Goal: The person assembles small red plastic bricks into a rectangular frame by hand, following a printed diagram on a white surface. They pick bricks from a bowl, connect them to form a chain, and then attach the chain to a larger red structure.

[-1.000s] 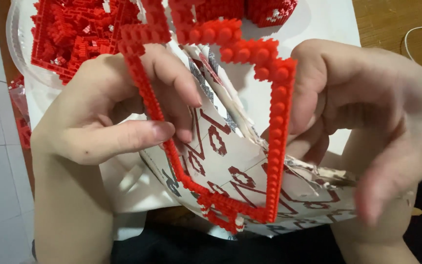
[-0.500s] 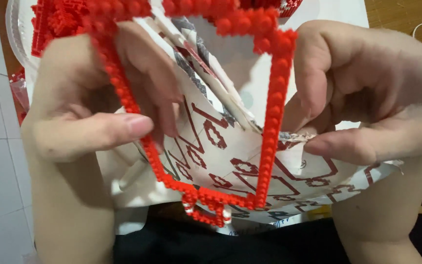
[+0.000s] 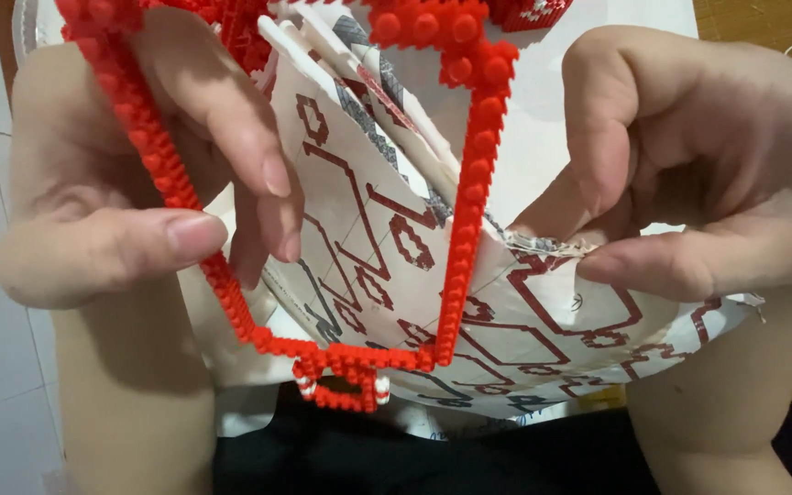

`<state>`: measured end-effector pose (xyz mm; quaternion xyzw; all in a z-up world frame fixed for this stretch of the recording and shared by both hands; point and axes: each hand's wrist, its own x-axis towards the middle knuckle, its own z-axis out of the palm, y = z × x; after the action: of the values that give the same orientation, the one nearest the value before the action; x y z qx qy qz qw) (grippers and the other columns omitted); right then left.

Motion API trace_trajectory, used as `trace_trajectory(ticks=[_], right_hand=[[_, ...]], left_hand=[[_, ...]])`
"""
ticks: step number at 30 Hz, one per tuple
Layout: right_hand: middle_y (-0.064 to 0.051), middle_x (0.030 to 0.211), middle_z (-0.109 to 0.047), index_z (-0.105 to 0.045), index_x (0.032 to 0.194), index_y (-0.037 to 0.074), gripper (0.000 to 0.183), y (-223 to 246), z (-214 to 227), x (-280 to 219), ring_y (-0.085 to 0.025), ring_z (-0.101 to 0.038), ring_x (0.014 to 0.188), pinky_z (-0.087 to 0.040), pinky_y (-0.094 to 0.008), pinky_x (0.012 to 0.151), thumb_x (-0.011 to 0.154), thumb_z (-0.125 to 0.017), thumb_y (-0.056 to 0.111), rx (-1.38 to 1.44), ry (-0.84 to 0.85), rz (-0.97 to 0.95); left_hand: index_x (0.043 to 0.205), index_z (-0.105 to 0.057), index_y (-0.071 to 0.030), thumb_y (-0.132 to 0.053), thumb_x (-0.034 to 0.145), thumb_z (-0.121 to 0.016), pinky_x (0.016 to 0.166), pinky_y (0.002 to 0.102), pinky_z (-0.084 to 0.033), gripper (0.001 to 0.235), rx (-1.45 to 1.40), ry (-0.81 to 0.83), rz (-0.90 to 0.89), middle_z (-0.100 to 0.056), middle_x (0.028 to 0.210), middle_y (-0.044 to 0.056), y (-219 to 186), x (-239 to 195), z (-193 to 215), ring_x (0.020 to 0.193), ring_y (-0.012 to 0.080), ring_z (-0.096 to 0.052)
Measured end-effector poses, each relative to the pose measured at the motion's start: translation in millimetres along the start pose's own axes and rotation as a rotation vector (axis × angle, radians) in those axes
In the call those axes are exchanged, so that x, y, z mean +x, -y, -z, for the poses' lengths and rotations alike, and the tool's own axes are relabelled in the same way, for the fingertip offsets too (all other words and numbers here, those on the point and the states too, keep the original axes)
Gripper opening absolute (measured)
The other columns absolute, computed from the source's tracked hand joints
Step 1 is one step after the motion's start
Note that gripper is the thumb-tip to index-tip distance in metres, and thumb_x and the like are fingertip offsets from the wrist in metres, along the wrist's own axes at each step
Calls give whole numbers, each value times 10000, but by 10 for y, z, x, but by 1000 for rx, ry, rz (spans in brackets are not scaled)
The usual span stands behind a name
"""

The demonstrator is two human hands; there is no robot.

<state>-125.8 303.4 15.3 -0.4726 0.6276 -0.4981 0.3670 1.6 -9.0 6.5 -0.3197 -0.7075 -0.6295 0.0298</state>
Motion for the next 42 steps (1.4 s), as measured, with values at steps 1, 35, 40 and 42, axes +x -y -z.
trace_trajectory(ticks=[1,35,40,42], right_hand=[[-93,928,-888,-473,883,88,308,-1,1,10,12,-627,435,-588,-89,315,763,-752,139,0,0,0],[-179,1043,-741,-555,1003,-63,464,39,42,188,-222,-792,895,-726,-241,556,662,-810,121,-364,-113,114],[-13,732,-710,-715,1051,51,759,-123,168,82,-168,-580,584,-465,-306,463,515,-927,545,-844,-106,155],[-65,719,-677,-648,852,-36,522,-51,116,67,-161,-509,587,-474,-257,497,598,-956,301,-703,-183,134]], left_hand=[[990,-535,106,-127,797,-524,409,182,-703,303,0,0,0,-673,770,176,-37,3,-44,597,195,-790],[1053,-636,29,131,885,-615,660,315,-446,198,744,-36,4,-670,918,102,-138,246,-333,760,213,-593],[1027,-637,55,-14,1048,-582,692,332,-435,91,725,-104,-55,-647,944,139,-138,188,-275,814,243,-577],[984,-648,66,-45,1018,-592,582,301,-361,129,709,-127,-61,-650,924,152,-140,168,-255,740,208,-524]])
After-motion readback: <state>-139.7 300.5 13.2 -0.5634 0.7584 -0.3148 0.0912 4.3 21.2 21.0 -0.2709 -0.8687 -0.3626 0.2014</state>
